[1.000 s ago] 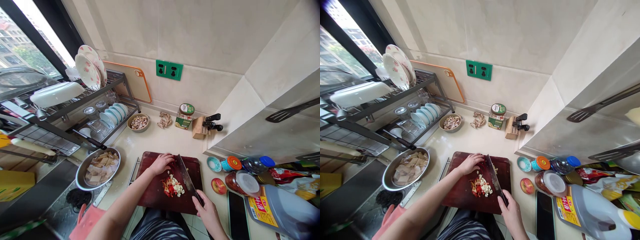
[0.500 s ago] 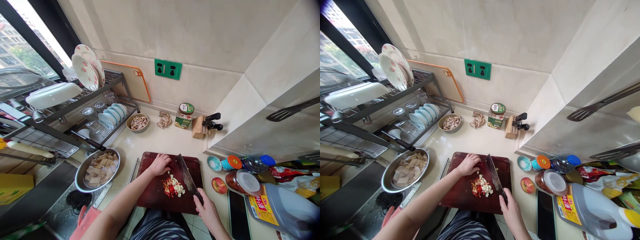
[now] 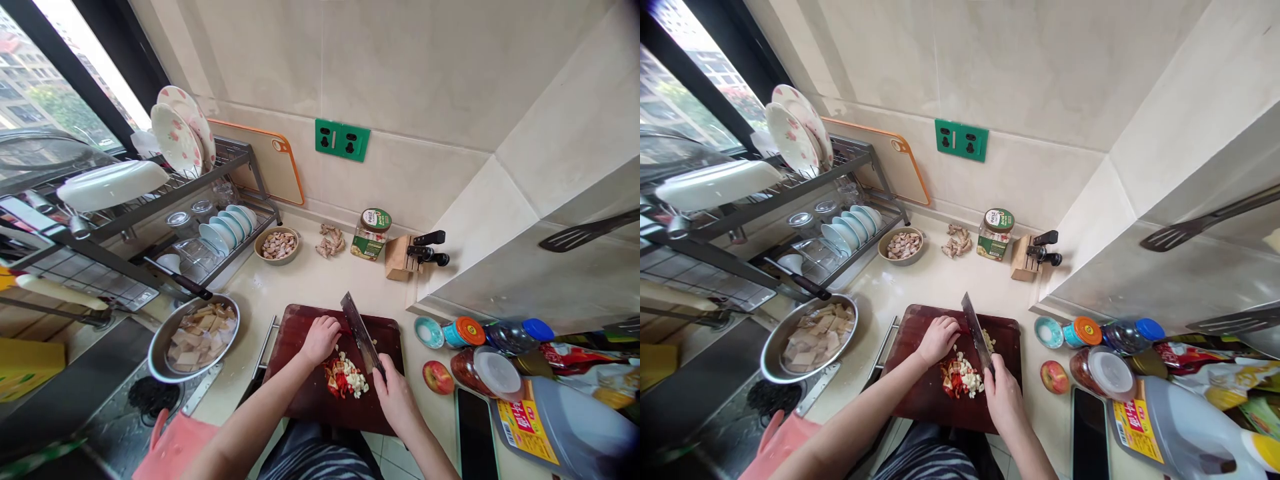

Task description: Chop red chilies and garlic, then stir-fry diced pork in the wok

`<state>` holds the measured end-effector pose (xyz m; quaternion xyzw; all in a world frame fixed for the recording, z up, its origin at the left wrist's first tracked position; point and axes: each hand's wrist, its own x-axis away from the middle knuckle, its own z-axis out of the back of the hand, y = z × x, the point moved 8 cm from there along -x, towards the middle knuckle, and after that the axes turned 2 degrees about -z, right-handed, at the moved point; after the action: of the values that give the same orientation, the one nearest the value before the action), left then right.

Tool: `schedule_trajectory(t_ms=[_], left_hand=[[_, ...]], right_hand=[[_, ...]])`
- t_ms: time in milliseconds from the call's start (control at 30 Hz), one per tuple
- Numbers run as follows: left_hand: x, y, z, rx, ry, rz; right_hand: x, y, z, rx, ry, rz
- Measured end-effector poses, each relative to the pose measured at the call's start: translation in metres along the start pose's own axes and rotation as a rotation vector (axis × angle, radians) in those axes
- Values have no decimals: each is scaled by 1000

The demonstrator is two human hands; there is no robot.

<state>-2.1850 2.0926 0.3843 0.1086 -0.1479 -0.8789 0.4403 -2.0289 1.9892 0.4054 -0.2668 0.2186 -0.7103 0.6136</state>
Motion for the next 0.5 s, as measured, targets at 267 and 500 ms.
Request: schedule_trajectory(t_ms=[267,500], left_hand=[[0,-3,-14,30,97,24],[-2,-2,-15,45,95,-5]], right_hand=[[-25,-16,-33,329,-190,-62],[-42,-18,-28,347,-212,-69]])
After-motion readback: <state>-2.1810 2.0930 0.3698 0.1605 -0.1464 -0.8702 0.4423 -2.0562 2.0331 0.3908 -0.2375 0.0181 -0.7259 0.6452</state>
